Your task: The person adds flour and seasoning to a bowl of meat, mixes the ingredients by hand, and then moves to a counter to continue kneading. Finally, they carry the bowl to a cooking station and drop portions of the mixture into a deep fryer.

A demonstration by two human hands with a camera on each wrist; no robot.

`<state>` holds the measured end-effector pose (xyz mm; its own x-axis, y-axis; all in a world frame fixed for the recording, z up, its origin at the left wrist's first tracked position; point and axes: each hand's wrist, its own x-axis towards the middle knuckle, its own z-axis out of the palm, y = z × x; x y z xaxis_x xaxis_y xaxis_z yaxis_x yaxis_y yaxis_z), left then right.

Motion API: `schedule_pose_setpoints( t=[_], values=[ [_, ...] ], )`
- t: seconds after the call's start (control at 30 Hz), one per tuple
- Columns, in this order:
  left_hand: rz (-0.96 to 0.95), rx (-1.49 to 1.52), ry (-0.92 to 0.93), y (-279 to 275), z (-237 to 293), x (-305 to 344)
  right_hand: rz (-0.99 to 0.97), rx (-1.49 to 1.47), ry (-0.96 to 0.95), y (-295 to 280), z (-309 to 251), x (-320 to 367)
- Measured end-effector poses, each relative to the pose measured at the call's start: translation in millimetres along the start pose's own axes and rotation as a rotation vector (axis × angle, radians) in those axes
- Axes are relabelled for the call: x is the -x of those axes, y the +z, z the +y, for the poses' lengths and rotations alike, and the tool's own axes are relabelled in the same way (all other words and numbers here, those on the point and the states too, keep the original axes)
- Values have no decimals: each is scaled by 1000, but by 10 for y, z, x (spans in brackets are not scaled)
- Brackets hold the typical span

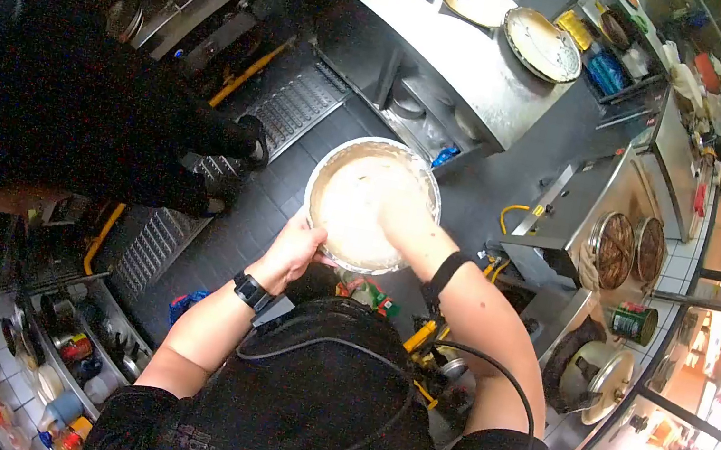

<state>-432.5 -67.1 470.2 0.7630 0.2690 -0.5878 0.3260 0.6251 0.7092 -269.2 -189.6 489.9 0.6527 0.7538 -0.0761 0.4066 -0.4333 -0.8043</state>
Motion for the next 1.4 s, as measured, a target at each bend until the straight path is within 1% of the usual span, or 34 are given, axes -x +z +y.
schedule_pose_setpoints(
  t=[0.03,0.1,0.13,0.2,0.23,0.3,0.33,0.4,0.43,0.5,0.53,0.57,0.63,0.67,0.73,0.77,0.8,0.83,0.87,0.9,0.93,0.97,1.03,1.07,1.1,1.17,1.2,1.23,1.27,1.3,1.37,1.4],
  values=[
    [-7,-3,-5,7,80,-64,6,1,7,44,-25,-24],
    [-43,0,-3,43,203,-163,-309,611,-162,136,-14,-61],
    [-55,-4,-10,51,249,-218,-304,612,-149,205,61,-150],
    [-75,-52,1,44,374,-390,-20,540,-304,284,246,-478],
    [-85,-56,-3,32,442,-454,-14,542,-295,177,306,-576],
    [-82,-35,-5,15,582,-557,-169,708,-199,-72,412,-696],
    [-83,-25,11,47,675,-565,-169,710,-198,-50,407,-664],
    [-98,-15,13,71,702,-675,9,214,225,-4,378,-549],
    [-112,-11,9,95,713,-704,9,218,224,-30,276,-574],
    [-136,-36,10,199,702,-708,-435,495,-34,-71,118,-601],
    [-154,-60,17,257,700,-716,-420,521,-175,-68,218,-660],
    [-156,-62,19,285,680,-731,-416,521,-175,-137,341,-764],
    [-118,-21,-6,307,660,-764,-277,890,-403,-349,533,-957],
    [-137,-21,-12,317,677,-794,-273,889,-409,-436,579,-931],
    [-114,-45,13,432,700,-811,-231,736,48,-696,423,-861],
    [-99,-66,32,519,710,-829,-226,738,35,-798,230,-765],
    [-97,-67,45,622,699,-854,-289,648,-8,-878,-9,-613],
    [-97,-74,23,734,666,-884,-349,557,-47,-936,-116,-546],
    [-98,-85,-3,844,631,-920,-338,557,-51,-918,-9,-597],
    [-104,-98,3,954,595,-954,-327,460,-14,-855,195,-656],
    [-124,-108,15,1070,566,-993,-313,361,24,-896,338,-698],
    [-149,-121,25,1205,536,-1035,-291,356,28,-1055,525,-724],
    [-166,-137,24,1487,559,-1074,-300,947,-411,-1505,868,-746],
    [-151,-150,16,1592,523,-1136,-217,910,-312,-1610,1164,-737],
    [-133,-158,7,1723,501,-1210,-193,913,-295,-1827,1201,-674],
    [-176,-175,25,2072,438,-1284,-429,903,-48,-2212,1137,-372],
    [-174,-181,22,2247,370,-1340,-412,896,-30,-2302,1178,-241],
    [-171,-184,20,2411,295,-1408,-446,795,-52,-2361,1214,-130],
    [-201,-205,-24,2561,213,-1482,-478,694,-73,-2431,1268,-51],
    [-225,-218,-26,2721,152,-1519,-459,696,-53,-2519,1353,-32],
    [-277,-229,-73,3018,44,-1587,-117,843,-479,-2706,1641,-64],
    [-278,-228,-92,3184,60,-1577,-53,880,-431,-2790,1960,-118]
  ],
)
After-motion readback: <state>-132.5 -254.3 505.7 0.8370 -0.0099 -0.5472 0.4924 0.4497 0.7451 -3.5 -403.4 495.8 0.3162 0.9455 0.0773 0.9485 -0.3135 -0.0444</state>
